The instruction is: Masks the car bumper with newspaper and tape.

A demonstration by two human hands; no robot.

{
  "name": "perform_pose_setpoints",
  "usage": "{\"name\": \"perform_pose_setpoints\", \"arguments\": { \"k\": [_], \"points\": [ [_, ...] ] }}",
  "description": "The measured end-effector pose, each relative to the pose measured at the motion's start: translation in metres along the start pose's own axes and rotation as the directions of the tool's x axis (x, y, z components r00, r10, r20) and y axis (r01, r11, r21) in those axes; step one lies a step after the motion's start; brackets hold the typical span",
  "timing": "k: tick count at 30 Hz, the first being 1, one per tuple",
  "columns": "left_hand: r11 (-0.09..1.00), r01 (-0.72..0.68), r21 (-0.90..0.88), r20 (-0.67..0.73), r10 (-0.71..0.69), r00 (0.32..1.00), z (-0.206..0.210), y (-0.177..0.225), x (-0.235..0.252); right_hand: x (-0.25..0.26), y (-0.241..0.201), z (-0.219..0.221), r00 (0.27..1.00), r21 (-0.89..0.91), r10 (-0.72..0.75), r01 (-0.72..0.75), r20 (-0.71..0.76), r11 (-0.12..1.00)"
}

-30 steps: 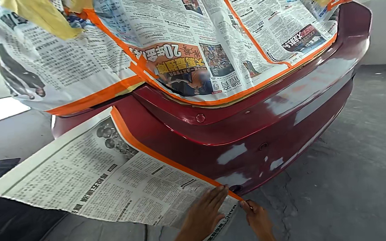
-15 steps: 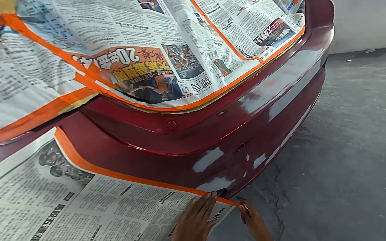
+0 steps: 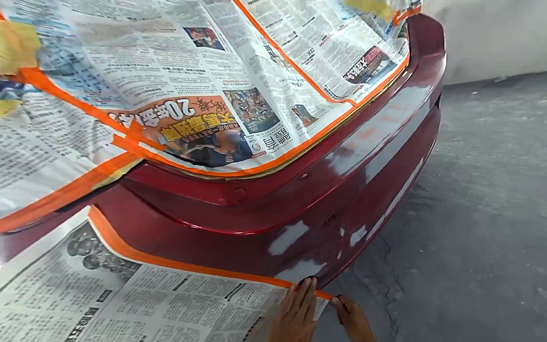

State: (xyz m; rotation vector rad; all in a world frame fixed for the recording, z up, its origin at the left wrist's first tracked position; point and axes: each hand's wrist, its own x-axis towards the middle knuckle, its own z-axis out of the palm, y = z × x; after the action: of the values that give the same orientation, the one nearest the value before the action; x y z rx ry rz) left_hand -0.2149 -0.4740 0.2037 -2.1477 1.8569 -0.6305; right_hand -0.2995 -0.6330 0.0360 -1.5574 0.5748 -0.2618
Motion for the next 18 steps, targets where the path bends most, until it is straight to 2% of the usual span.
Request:
{"name": "perform_pose_setpoints", "arguments": {
  "k": [2,4,5,6,8,9,10,13,16,18],
  "points": [
    [0.996,-0.033,-0.080,-0.116,0.023,0.993,-0.001,0.014,0.015,-0.030,-0.003,-0.014,1.000,-0.053,0.008,-0.009,-0.028,0.999],
    [0.982,-0.105,-0.158,-0.127,0.085,0.988,-0.007,0.029,0.026,-0.064,-0.009,-0.025,0.998,-0.106,0.003,-0.010,-0.063,0.994],
    [0.962,-0.127,-0.243,-0.034,0.122,0.992,-0.015,0.038,0.031,-0.082,-0.013,-0.029,0.997,-0.129,-0.003,-0.007,-0.077,0.992],
    [0.933,-0.113,-0.343,0.121,0.164,0.979,-0.026,0.046,0.035,-0.100,-0.017,-0.032,0.995,-0.160,-0.007,-0.008,-0.098,0.987],
    [0.906,-0.086,-0.415,0.386,0.261,0.885,-0.047,0.068,0.040,-0.140,-0.020,-0.037,0.990,-0.221,0.011,-0.043,-0.140,0.974],
    [0.905,-0.108,-0.411,0.425,0.295,0.856,-0.053,0.082,0.038,-0.162,-0.020,-0.040,0.989,-0.257,0.024,-0.062,-0.147,0.964],
    [0.903,-0.132,-0.408,0.413,0.311,0.856,-0.058,0.093,0.035,-0.181,-0.022,-0.042,0.988,-0.284,0.022,-0.065,-0.152,0.957],
    [0.910,-0.119,-0.398,0.459,0.310,0.833,-0.080,0.103,0.030,-0.204,-0.025,-0.044,0.988,-0.280,-0.011,-0.034,-0.156,0.959],
    [0.936,-0.052,-0.349,0.661,0.285,0.694,-0.111,0.101,0.038,-0.217,-0.020,-0.039,0.987,-0.215,-0.019,-0.016,-0.161,0.977],
    [0.943,-0.027,-0.333,0.748,0.281,0.602,-0.122,0.100,0.048,-0.223,-0.018,-0.039,0.986,-0.194,-0.034,0.003,-0.160,0.981]
  ]
}}
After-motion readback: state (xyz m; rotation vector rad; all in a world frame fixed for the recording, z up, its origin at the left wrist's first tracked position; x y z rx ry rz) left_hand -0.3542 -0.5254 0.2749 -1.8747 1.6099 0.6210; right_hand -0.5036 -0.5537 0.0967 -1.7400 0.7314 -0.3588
